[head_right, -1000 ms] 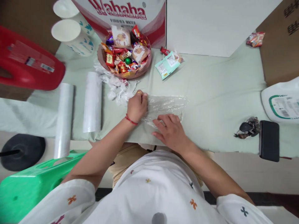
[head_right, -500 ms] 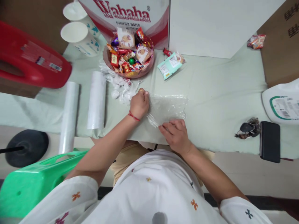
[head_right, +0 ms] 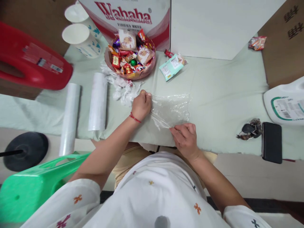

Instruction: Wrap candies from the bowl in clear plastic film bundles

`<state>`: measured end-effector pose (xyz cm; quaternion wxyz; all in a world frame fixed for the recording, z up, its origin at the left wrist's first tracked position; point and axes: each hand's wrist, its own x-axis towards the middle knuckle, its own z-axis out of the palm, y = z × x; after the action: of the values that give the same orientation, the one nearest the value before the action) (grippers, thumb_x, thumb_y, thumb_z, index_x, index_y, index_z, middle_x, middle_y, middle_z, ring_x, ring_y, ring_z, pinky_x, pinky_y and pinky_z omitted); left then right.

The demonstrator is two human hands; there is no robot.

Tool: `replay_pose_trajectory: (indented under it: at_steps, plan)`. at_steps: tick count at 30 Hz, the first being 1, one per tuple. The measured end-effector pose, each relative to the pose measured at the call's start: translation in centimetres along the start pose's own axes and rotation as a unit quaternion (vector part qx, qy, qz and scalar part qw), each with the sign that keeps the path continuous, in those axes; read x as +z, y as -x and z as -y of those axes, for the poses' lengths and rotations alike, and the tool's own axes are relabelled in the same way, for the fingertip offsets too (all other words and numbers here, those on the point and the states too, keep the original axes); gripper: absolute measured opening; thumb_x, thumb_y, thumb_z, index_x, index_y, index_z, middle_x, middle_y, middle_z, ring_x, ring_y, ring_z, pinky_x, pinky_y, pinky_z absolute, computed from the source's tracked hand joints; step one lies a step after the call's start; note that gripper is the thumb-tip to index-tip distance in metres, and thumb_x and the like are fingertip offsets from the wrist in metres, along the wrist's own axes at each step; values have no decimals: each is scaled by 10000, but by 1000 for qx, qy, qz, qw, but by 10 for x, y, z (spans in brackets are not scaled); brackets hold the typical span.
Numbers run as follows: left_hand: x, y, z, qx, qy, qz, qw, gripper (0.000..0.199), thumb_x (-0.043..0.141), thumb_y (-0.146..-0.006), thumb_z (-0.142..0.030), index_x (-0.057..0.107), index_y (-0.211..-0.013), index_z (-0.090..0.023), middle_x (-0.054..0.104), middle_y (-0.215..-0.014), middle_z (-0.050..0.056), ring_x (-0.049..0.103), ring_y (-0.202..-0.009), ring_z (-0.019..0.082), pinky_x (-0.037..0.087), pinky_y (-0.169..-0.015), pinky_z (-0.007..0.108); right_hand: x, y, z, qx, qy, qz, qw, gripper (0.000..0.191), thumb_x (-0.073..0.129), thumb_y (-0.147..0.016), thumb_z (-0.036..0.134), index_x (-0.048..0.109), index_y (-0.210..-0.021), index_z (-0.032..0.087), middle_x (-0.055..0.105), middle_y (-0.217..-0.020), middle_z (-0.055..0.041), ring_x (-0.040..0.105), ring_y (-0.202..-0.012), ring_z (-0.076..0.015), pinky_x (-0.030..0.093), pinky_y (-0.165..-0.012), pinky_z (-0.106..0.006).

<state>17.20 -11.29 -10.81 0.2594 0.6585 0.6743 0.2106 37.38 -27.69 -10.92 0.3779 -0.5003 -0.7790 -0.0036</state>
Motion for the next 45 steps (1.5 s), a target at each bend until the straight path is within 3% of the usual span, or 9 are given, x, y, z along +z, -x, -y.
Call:
replay_pose_trajectory:
  at_steps: [7, 8, 10, 13, 19, 24, 31, 37, 45]
  plan:
    - [-35, 44, 22, -48, 184, -167, 967, 202, 671, -917, -358, 541, -951, -207, 626, -912, 4, 543, -721, 118, 448, -737, 256, 3, -4, 1, 37, -40, 4, 999, 268, 668, -925, 63, 689, -1121, 244, 707, -942, -55, 542, -854, -205, 480, -761, -381]
    - [-40, 57, 23, -71, 204, -157, 964, 213, 650, -924, -389, 551, -887, -204, 622, -854, -2, 527, -697, 115, 433, -689, 242, 4, -4, 2, 40, -44, 6, 998, 258, 660, -931, 68, 694, -1115, 245, 710, -938, -53, 545, -848, -203, 477, -762, -383]
    - [-45, 83, 22, -134, 264, 22, 955, 364, 622, -916, -487, 564, -719, -187, 601, -683, 0, 446, -561, 100, 348, -536, 236, 7, -4, 3, 46, -50, 12, 998, 234, 646, -945, 86, 704, -1101, 251, 715, -933, -47, 559, -836, -201, 475, -766, -389]
    - [-37, 109, 11, -233, 378, 239, 863, 478, 664, -836, -628, 643, -777, -154, 636, -657, 16, 303, -433, 58, 194, -431, 241, 10, -3, 3, 55, -56, 20, 997, 216, 638, -954, 103, 716, -1088, 254, 718, -940, -47, 580, -841, -205, 484, -775, -396]
    - [-15, 106, -6, -255, 448, 213, 830, 455, 840, -660, -532, 562, -663, -172, 448, -508, -77, 272, -404, 26, 143, -417, 221, 2, -6, 3, 71, -86, 31, 993, 177, 652, -955, 154, 727, -1075, 260, 713, -940, -47, 590, -853, -211, 509, -775, -393]
    - [-16, 106, -2, -254, 441, 235, 828, 406, 828, -663, -489, 589, -670, -161, 521, -530, -48, 288, -414, 26, 153, -421, 220, -4, -30, -6, 97, -98, -1, 990, 176, 612, -989, 258, 731, -1119, 252, 702, -1030, -81, 642, -950, -231, 553, -830, -412]
    - [-24, 113, 8, -254, 426, 228, 838, 442, 840, -629, -526, 593, -646, -160, 557, -521, -27, 289, -411, 27, 154, -421, 220, 38, -44, -29, 43, 30, 246, 968, 470, 407, -1082, 303, 558, -1497, 142, 440, -1648, -137, 397, -1517, -326, 343, -1243, -553]
    - [-53, 121, 37, -302, 413, 199, 836, 453, 885, -583, -485, 570, -639, -165, 547, -510, -38, 287, -397, 17, 138, -408, 208, 40, -37, -31, 59, 52, 266, 961, 508, 353, -1100, 335, 494, -1561, 172, 407, -1674, -94, 363, -1551, -304, 265, -1293, -553]
    - [-39, 131, 12, -289, 462, 225, 808, 636, 884, -624, -554, 673, -1047, -130, 472, -557, -102, 268, -403, 26, 129, -407, 209, 41, -38, -31, 76, 38, 255, 963, 501, 383, -1087, 350, 494, -1559, 219, 426, -1664, -87, 369, -1545, -310, 277, -1274, -586]
